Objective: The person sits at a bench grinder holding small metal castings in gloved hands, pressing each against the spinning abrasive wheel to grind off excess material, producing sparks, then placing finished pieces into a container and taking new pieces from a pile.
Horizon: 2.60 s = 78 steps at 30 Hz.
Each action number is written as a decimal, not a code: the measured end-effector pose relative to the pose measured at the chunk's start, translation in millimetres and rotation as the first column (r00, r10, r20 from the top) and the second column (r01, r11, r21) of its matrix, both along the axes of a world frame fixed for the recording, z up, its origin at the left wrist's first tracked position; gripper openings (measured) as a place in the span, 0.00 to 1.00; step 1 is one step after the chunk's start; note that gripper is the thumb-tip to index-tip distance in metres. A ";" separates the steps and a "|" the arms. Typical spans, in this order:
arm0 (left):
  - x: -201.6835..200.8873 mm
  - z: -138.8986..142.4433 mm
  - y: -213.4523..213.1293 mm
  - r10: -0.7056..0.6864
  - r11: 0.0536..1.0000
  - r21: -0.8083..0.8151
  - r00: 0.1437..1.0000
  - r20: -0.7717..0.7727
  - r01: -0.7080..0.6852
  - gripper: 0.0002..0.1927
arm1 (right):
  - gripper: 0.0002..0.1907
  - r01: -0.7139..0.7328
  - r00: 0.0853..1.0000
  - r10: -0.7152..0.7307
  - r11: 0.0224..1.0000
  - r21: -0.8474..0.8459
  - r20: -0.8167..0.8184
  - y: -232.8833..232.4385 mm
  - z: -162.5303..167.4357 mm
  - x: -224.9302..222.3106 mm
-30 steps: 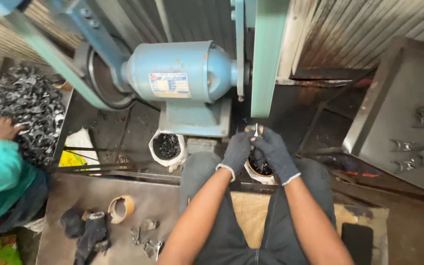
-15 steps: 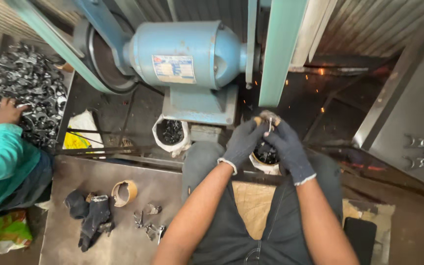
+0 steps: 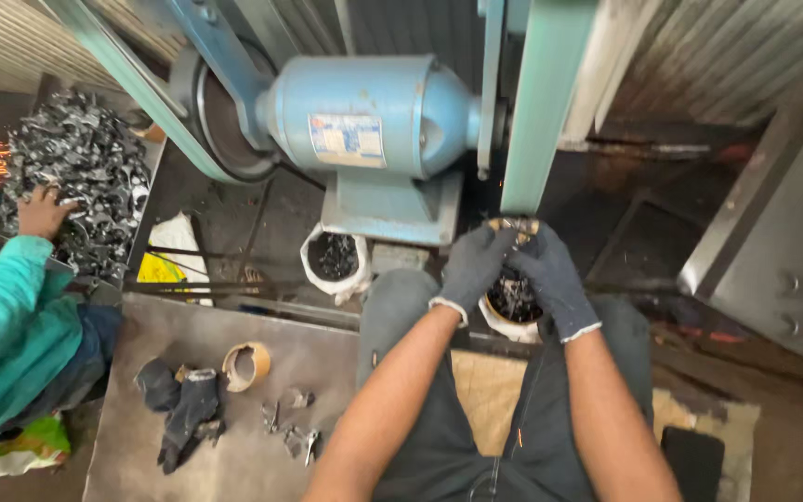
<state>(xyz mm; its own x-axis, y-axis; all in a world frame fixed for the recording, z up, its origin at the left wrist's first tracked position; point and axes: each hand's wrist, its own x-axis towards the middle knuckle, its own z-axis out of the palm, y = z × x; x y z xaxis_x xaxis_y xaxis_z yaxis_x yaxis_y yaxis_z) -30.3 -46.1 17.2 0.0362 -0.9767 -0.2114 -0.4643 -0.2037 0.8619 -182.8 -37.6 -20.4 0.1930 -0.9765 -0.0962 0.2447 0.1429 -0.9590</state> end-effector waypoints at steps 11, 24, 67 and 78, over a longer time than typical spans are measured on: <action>-8.1 -60.6 -0.7 0.111 0.987 0.150 0.911 -0.397 -0.055 0.18 | 0.19 -0.009 1.000 0.010 0.998 0.060 -0.017 -7.7 -14.4 -2.6; -5.0 -21.3 11.3 -0.044 0.999 -0.010 0.999 -0.019 0.043 0.22 | 0.23 0.044 0.999 -0.044 0.999 -0.026 0.005 11.4 13.9 -9.8; -48.7 -21.6 11.8 -0.687 0.725 -0.030 0.725 0.056 0.689 0.17 | 0.14 0.574 0.455 -0.698 0.704 -0.418 -0.553 21.3 46.7 -212.2; 2.7 -0.4 46.9 -0.239 0.966 -0.057 0.789 -0.566 0.252 0.17 | 0.18 0.354 0.934 -0.353 0.935 -0.006 -0.060 80.4 20.8 -10.7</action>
<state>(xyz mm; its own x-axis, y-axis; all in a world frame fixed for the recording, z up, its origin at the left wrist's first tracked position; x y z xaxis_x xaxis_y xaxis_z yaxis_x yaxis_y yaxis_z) -27.6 0.7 16.8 -0.3362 -0.9316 -0.1384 0.0659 -0.1698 0.9833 -193.5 42.9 0.4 -0.1707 -0.9801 -0.1013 0.2233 0.0617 -0.9728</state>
